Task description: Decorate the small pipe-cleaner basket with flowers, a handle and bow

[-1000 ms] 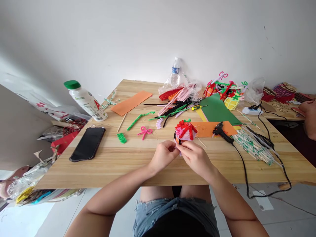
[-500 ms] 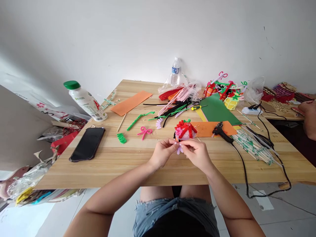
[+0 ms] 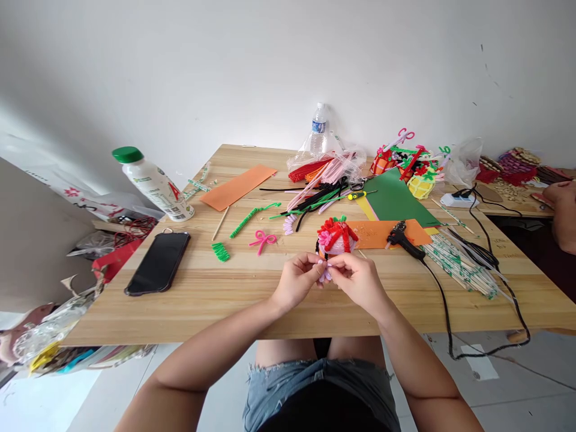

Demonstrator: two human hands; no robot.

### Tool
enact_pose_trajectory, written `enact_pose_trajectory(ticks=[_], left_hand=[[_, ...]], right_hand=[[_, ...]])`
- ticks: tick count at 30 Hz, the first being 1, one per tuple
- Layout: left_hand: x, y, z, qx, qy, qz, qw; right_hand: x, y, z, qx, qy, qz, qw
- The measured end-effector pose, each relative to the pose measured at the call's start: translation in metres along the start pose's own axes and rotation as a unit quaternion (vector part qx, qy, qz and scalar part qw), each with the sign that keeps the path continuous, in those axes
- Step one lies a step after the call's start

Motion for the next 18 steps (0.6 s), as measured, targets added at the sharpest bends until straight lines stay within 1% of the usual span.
enact_pose_trajectory(ticks=[3,7,9,13,15,18], left_hand=[[-0.0003,0.0006,-0.002,-0.009,-0.004,0.018,1.0],[0.0002,0.0008,-0.0028,-0.011,0.004,0.035,0.999],[0.0012,0.0009,-0.0018,0.0,0.005,0.039,0.999],[0.0027,0.0015,0.0004,0.042,0.011,0.042,0.998],[0.0027,0.0021,0.0005,0.055,0.015,0.039,0.998],[0.0025,0.0029,-0.0005,0.055,0.021,0.031,0.998]], right_hand=[[-0.0008,-0.0005,-0.0008,0.038,-0.057,0.014,0.998],[-0.0024,-0.0013,0.0017,0.037,-0.049,0.037,0.997],[-0.0027,-0.0014,0.002,0.037,-0.037,0.034,0.998],[-0.0025,-0.0009,0.0006,0.056,-0.032,0.014,0.998],[-0.0024,-0.0007,-0.0004,0.075,-0.063,0.011,0.995],[-0.0013,-0.0005,-0.0034,0.115,-0.138,0.014,0.984]])
Point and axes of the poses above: each hand's wrist, its own y-axis away from the middle knuckle, its own x-axis out of the palm, z = x × y, the point moved 2 cm from there along -y, towards the middle knuckle, and after that the axes turned 13 degrees about -y, right-handed, at the moved point
